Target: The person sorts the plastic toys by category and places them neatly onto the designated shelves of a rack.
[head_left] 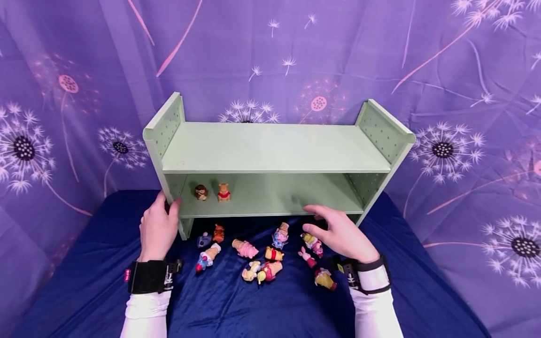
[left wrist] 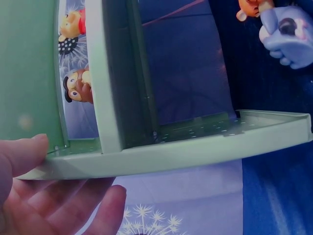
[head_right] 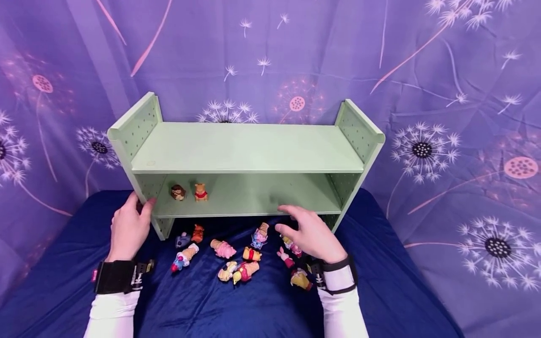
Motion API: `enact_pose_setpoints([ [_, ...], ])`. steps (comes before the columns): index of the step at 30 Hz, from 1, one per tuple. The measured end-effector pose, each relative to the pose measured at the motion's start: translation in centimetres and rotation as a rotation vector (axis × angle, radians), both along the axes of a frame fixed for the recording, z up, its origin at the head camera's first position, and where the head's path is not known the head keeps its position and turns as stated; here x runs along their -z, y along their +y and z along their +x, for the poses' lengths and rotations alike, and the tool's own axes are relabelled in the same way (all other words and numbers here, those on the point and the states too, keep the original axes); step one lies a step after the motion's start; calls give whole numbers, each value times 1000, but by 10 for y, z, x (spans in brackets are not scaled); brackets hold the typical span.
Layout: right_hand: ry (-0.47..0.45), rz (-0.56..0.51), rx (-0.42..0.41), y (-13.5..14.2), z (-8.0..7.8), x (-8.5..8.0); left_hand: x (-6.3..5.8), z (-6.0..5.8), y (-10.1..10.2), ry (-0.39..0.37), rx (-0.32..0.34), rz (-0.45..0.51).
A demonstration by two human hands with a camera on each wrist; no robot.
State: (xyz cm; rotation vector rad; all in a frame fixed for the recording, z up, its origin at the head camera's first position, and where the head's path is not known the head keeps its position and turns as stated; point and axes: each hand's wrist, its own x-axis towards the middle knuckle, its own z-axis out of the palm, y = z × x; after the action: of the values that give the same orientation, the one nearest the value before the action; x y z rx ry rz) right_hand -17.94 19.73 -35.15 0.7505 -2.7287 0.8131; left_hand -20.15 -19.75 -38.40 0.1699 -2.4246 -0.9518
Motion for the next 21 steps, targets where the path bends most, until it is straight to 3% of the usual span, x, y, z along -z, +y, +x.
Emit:
enact_pose_setpoints([
  [8,-51,-13,38,16,-3,5,-1,0,0,4,-1,-2],
  [21,-67,72,3,-5,-14,28,1,-1,-1,10,1,-3],
])
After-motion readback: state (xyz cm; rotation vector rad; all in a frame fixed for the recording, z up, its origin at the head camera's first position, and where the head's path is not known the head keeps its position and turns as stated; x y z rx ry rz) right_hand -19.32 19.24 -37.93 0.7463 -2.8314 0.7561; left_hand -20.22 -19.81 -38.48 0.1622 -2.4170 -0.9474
